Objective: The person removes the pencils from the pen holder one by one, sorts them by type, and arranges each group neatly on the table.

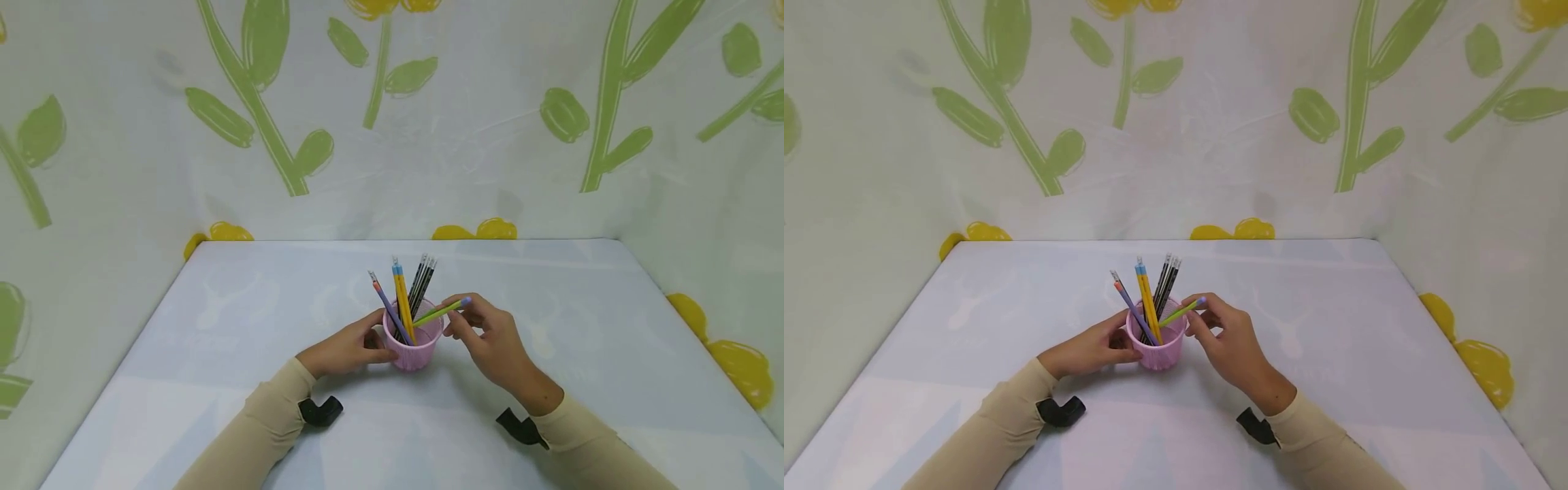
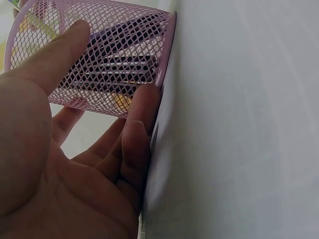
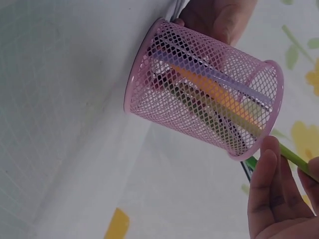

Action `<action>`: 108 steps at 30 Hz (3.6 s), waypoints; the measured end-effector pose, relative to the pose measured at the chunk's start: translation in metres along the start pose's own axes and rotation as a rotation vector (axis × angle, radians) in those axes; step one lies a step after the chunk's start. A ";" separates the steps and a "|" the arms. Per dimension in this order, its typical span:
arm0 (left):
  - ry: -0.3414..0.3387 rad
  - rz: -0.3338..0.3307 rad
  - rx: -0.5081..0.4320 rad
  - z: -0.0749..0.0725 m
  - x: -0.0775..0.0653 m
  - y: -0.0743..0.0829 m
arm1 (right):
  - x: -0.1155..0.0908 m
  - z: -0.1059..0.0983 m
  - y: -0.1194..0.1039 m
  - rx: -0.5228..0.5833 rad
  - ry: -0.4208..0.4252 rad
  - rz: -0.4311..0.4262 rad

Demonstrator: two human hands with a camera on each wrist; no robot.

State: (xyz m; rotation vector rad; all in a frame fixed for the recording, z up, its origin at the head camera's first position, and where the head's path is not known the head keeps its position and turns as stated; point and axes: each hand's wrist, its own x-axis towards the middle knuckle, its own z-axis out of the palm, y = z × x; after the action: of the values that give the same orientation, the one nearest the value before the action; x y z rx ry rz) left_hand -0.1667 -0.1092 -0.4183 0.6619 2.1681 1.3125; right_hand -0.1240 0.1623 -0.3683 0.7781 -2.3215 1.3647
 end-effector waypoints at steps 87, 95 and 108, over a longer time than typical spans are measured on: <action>-0.006 0.009 -0.011 0.000 0.004 0.000 | 0.015 -0.025 0.049 0.141 -0.328 0.687; 0.000 0.019 0.006 -0.001 0.004 -0.002 | 0.011 -0.021 0.060 0.166 -0.390 0.708; 0.000 0.030 0.004 -0.001 0.005 -0.001 | 0.013 -0.017 0.061 0.070 -0.445 0.752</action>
State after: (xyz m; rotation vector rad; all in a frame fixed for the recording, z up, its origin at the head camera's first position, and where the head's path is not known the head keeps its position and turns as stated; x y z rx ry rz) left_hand -0.1712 -0.1075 -0.4200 0.6990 2.1694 1.3236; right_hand -0.1708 0.1976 -0.3951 0.2166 -3.1243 1.6904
